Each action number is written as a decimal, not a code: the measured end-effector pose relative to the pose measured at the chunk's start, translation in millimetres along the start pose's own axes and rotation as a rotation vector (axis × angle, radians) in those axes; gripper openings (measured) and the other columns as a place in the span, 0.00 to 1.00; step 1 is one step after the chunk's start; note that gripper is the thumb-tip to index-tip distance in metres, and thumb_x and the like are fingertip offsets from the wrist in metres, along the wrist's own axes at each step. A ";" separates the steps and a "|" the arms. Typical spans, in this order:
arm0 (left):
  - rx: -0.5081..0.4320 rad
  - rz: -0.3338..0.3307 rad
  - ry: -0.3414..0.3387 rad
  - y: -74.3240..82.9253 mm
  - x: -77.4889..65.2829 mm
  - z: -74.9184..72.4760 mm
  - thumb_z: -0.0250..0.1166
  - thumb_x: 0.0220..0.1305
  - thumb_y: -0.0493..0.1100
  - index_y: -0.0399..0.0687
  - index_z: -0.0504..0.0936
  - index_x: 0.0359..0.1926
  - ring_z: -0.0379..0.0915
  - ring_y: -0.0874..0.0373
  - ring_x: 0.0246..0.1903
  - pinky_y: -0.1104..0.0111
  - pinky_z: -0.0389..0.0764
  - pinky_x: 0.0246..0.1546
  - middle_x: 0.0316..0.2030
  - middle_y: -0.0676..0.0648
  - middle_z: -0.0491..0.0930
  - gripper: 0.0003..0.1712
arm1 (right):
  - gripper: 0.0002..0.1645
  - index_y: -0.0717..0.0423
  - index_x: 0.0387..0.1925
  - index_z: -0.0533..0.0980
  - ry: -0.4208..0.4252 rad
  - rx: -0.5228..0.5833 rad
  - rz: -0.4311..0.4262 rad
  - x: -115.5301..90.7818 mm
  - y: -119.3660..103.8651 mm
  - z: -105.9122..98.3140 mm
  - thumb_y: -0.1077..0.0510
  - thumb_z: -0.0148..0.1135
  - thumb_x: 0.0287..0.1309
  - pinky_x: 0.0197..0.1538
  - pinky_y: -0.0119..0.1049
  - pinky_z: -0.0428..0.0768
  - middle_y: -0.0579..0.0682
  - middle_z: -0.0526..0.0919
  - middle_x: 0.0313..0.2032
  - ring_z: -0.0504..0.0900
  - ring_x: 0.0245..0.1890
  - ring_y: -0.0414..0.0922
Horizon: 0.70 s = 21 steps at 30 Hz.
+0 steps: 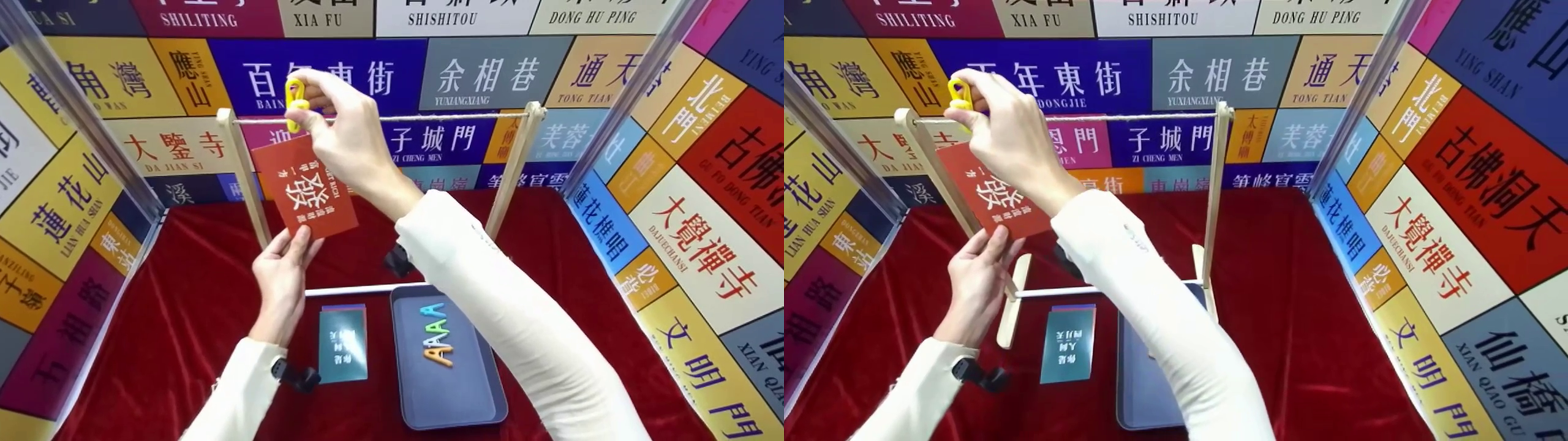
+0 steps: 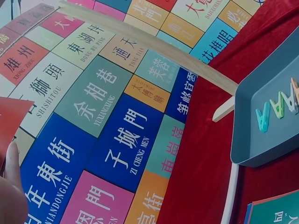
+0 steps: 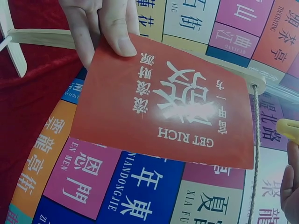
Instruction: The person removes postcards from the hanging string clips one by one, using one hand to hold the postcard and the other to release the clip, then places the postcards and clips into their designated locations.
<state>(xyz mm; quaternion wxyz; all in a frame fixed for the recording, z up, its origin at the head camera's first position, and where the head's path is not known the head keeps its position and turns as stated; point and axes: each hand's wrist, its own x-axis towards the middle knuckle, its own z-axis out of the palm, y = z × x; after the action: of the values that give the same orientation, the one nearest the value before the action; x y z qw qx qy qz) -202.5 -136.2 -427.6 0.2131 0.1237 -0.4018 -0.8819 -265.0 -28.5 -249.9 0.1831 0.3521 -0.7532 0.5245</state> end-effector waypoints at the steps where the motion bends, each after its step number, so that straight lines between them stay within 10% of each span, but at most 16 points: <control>1: 0.001 0.002 -0.002 -0.2 -0.7 0.0 0.64 0.65 0.29 0.38 0.88 0.39 0.87 0.59 0.34 0.62 0.90 0.46 0.31 0.48 0.88 0.07 | 0.25 0.63 0.60 0.76 0.002 0.001 -0.001 -1.3 0.4 -1.2 0.59 0.65 0.63 0.52 0.23 0.83 0.56 0.86 0.46 0.85 0.46 0.42; 21: 0.042 -0.019 -0.014 -1.3 -15.4 -7.0 0.65 0.65 0.30 0.38 0.88 0.41 0.87 0.59 0.35 0.61 0.90 0.46 0.33 0.47 0.88 0.08 | 0.28 0.62 0.62 0.74 0.008 0.047 -0.015 -28.5 7.3 -19.6 0.59 0.67 0.63 0.56 0.26 0.82 0.53 0.88 0.50 0.86 0.49 0.39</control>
<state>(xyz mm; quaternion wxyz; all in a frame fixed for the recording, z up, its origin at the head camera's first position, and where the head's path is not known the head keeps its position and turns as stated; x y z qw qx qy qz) -186.6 -132.7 -432.4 0.1992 0.1260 -0.4207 -0.8760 -252.6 0.6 -265.6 0.1819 0.3599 -0.7372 0.5422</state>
